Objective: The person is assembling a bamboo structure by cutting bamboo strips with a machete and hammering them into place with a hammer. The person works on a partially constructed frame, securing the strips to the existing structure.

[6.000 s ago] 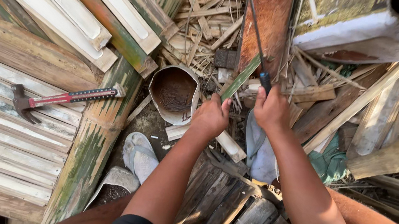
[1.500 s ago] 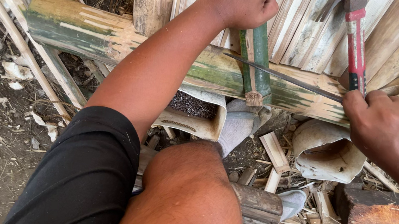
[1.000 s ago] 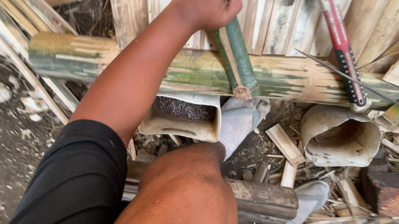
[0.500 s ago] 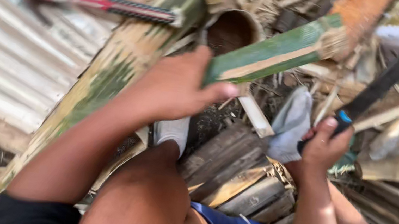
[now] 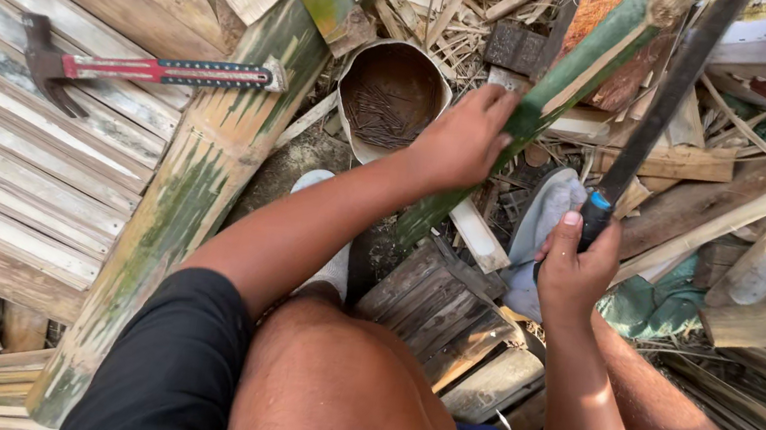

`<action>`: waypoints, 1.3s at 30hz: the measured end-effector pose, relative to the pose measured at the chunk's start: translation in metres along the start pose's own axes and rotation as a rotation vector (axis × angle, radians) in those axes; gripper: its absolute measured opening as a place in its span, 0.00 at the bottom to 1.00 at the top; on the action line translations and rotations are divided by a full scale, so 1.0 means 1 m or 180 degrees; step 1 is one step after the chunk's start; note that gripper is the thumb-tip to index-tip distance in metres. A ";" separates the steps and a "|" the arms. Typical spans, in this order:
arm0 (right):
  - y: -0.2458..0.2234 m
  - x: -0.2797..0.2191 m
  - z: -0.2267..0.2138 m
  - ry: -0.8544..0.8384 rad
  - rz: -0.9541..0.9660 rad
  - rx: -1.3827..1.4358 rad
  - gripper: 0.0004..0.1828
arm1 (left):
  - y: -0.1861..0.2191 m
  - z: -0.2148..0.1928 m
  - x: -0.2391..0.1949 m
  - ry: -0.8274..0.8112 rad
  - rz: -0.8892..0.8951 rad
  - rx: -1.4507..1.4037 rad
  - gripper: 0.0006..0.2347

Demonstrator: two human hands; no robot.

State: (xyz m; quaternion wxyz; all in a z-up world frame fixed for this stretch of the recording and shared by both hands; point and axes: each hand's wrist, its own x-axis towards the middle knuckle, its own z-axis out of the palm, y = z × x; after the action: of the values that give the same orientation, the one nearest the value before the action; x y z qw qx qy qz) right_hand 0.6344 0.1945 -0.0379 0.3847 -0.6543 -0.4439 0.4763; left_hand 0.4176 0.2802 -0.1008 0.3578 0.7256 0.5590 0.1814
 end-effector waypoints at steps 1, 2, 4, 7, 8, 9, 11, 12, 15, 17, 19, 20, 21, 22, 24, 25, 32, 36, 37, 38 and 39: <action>0.003 0.001 0.001 -0.0034 -0.0011 0.0075 0.13 | 0.000 -0.007 -0.012 -0.0213 0.0253 0.0811 0.24; 0.006 0.002 0.002 -0.0067 -0.0023 0.0150 0.13 | -0.002 -0.014 -0.022 -0.0426 0.0513 0.1619 0.23; 0.013 0.002 0.003 -0.0026 -0.0010 -0.0007 0.14 | -0.004 -0.022 -0.032 -0.1476 0.0672 0.3299 0.15; 0.020 0.008 -0.002 -0.0016 -0.0033 -0.0048 0.16 | -0.013 -0.028 -0.023 -0.0913 0.0659 0.3700 0.16; 0.021 0.009 -0.003 -0.0029 -0.0037 -0.0023 0.17 | -0.013 -0.026 -0.018 -0.1106 0.0501 0.3522 0.15; 0.021 0.012 -0.005 -0.0048 -0.0170 -0.0074 0.17 | -0.013 -0.027 -0.007 -0.1276 0.0344 0.3360 0.15; 0.021 0.016 -0.009 -0.0105 -0.0420 -0.0184 0.18 | -0.007 -0.023 0.003 -0.1093 0.0037 0.2490 0.17; 0.021 0.020 -0.011 -0.0038 -0.0608 -0.0476 0.19 | -0.003 -0.019 0.004 -0.0745 -0.0115 0.1781 0.21; 0.025 0.029 -0.016 0.0069 -0.0997 -0.1138 0.21 | 0.019 -0.001 -0.009 -0.0352 -0.0958 0.0295 0.35; 0.029 0.035 -0.013 0.0092 -0.1047 -0.1269 0.21 | 0.031 0.009 -0.013 -0.0528 -0.1353 -0.0038 0.41; 0.033 0.042 -0.010 0.0066 -0.0968 -0.1268 0.21 | 0.033 0.015 -0.011 -0.0965 -0.1492 0.0052 0.43; 0.035 0.046 -0.008 0.0047 -0.0930 -0.1268 0.21 | 0.030 0.015 -0.010 -0.0770 -0.1378 -0.0062 0.40; 0.036 0.051 -0.006 0.0073 -0.1086 -0.1304 0.22 | 0.028 0.016 -0.009 -0.0575 -0.1279 -0.0189 0.38; 0.038 0.057 -0.001 0.0097 -0.1243 -0.1340 0.22 | 0.026 0.016 -0.008 -0.0379 -0.1180 -0.0316 0.36; 0.037 0.063 0.003 0.0086 -0.1372 -0.1345 0.22 | 0.027 0.018 -0.001 0.0001 -0.0968 -0.0478 0.34; 0.035 0.067 0.005 0.0070 -0.1366 -0.1308 0.22 | 0.027 0.017 0.004 0.0196 -0.0842 -0.0548 0.32; 0.018 0.077 0.022 0.0301 -0.1610 -0.1263 0.22 | 0.018 0.023 0.005 -0.0162 -0.0949 -0.1393 0.26; 0.026 0.085 0.036 0.0274 -0.1330 -0.1614 0.19 | 0.010 0.030 0.005 -0.0232 -0.1013 -0.1526 0.23; 0.029 0.093 0.042 0.0234 -0.1196 -0.1747 0.18 | 0.009 0.028 0.006 -0.0283 -0.1071 -0.1491 0.23; 0.031 0.097 0.046 0.0194 -0.1062 -0.1881 0.16 | 0.014 0.027 0.003 -0.0122 -0.1123 -0.1425 0.24; 0.031 0.099 0.047 0.0206 -0.1127 -0.1856 0.16 | 0.021 0.026 0.001 0.0058 -0.1142 -0.1345 0.25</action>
State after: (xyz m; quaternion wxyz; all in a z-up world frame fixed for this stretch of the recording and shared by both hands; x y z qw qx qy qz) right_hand 0.6111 0.2820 -0.1062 0.2720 -0.6643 -0.6557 0.2342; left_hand 0.4499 0.2701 -0.1032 0.5227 0.5226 0.6315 0.2343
